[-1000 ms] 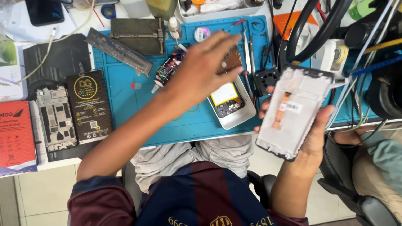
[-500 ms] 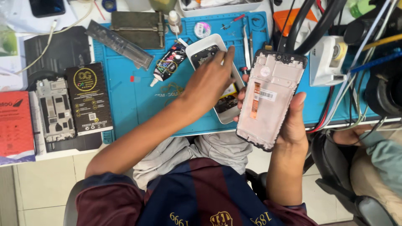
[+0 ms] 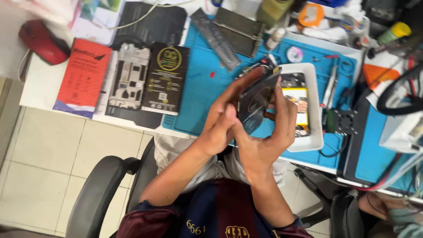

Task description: The person holds a replacement phone screen and powers it on, watching the ColorOS boot and home screen to verify it works. They then handle the disassembled phone chassis and peel the protective film off the new screen using a small card, preparing the screen for installation.

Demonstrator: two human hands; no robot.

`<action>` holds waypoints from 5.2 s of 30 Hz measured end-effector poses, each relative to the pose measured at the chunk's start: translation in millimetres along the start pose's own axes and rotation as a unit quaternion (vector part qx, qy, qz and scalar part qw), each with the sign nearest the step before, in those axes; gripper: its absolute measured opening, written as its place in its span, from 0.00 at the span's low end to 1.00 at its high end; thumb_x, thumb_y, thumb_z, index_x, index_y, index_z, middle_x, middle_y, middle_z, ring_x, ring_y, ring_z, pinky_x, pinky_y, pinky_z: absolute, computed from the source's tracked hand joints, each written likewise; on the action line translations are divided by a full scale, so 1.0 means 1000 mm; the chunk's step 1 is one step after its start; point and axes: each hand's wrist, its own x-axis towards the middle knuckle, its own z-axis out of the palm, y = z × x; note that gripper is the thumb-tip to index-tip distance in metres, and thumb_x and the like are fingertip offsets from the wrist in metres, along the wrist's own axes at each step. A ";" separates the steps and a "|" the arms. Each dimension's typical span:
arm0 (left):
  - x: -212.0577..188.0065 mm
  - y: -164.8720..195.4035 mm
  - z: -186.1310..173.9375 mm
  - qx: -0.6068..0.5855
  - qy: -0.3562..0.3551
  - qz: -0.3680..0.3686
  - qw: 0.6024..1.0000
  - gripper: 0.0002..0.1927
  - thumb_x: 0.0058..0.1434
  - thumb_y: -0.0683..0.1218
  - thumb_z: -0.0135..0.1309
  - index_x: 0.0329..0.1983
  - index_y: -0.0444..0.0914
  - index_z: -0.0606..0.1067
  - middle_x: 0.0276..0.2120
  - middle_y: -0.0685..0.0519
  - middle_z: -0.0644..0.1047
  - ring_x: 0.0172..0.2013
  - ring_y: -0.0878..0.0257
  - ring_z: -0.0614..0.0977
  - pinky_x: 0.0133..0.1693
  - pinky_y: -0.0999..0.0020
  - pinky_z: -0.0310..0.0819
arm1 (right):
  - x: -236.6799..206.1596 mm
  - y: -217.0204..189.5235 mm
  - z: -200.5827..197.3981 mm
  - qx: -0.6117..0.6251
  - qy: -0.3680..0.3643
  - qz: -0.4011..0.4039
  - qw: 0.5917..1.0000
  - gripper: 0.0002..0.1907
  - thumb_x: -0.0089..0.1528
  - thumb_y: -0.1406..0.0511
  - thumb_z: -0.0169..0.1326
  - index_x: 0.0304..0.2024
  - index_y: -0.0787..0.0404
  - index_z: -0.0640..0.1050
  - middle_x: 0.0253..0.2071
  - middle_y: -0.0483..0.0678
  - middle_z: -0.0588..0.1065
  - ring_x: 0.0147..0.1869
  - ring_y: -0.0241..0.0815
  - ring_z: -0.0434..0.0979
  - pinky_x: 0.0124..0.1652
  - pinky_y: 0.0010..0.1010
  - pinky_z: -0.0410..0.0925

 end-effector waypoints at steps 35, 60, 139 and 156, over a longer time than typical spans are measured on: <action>0.027 0.002 -0.126 0.205 -0.236 0.023 0.950 0.36 0.83 0.64 0.28 0.75 0.31 0.61 0.65 0.38 0.70 0.66 0.45 0.75 0.66 0.55 0.68 | 0.022 0.047 0.027 -0.117 -0.052 -0.190 0.973 0.15 0.50 0.78 0.72 0.34 0.65 0.80 0.39 0.52 0.76 0.45 0.52 0.82 0.42 0.35 0.78; 0.026 -0.003 -0.130 0.302 -0.150 0.116 0.934 0.27 0.82 0.58 0.31 0.69 0.33 0.65 0.66 0.39 0.71 0.65 0.40 0.76 0.66 0.46 0.67 | 0.044 0.044 0.021 -0.104 -0.117 -0.191 0.969 0.18 0.50 0.76 0.73 0.38 0.70 0.77 0.35 0.57 0.78 0.40 0.53 0.84 0.39 0.37 0.78; 0.005 -0.006 -0.099 0.629 -0.025 0.321 0.707 0.11 0.70 0.43 0.65 0.50 0.41 0.75 0.53 0.46 0.70 0.56 0.48 0.80 0.56 0.47 0.86 | 0.003 0.050 0.024 -0.103 -0.085 -0.141 0.981 0.17 0.55 0.79 0.73 0.41 0.63 0.80 0.45 0.51 0.73 0.46 0.47 0.83 0.40 0.27 0.77; 0.001 -0.001 -0.098 0.629 -0.040 0.298 0.717 0.12 0.70 0.45 0.67 0.50 0.41 0.75 0.53 0.46 0.69 0.57 0.47 0.81 0.58 0.44 0.85 | 0.006 0.062 0.030 -0.050 -0.044 -0.199 0.978 0.15 0.49 0.78 0.72 0.35 0.65 0.79 0.39 0.55 0.75 0.39 0.50 0.83 0.36 0.30 0.77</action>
